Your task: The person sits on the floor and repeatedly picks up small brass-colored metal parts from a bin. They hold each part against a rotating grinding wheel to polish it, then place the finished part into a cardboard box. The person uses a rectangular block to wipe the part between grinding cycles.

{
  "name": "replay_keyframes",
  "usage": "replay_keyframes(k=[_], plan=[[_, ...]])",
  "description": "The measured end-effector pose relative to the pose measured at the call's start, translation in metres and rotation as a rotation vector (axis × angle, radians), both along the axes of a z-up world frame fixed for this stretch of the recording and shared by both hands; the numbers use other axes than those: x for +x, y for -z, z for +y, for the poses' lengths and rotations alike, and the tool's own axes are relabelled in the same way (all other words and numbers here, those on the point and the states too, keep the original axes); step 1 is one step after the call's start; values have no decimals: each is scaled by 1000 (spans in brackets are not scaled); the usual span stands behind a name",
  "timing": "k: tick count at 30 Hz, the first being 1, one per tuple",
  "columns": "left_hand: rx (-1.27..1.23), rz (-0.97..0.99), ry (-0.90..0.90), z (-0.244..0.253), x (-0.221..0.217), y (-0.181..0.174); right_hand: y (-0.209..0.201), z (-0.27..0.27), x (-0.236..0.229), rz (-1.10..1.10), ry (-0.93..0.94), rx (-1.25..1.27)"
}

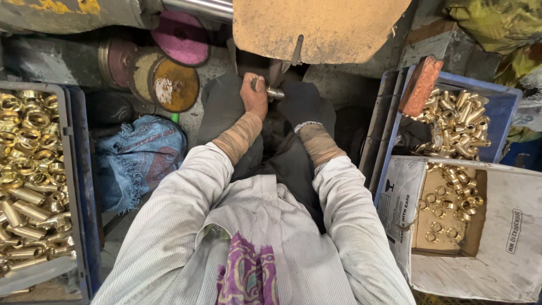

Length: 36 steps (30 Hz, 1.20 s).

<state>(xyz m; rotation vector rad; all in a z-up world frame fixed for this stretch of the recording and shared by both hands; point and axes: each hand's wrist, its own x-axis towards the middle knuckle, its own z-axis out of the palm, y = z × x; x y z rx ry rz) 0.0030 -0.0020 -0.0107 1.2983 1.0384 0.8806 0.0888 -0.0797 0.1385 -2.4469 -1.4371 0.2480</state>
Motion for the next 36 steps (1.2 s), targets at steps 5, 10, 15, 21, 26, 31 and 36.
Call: replay_keyframes(k=[5,10,15,21,26,31,36], plan=[[19,-15,-4,1,-1,-2,-1,2,0,-1,1,2],[-9,-26,10,2,-2,-2,-4,2,-1,26,8,-18],[8,-7,23,4,-3,-3,-4,4,-2,48,16,-9],[-29,-22,12,2,-1,-2,-11,1,-5,97,45,65],[0,22,-14,2,0,-3,-9,3,-6,23,11,26],[-17,30,-2,2,-1,-4,8,2,-1,-46,-52,27],[-38,39,-5,3,1,-3,14,1,-2,-83,-33,57]])
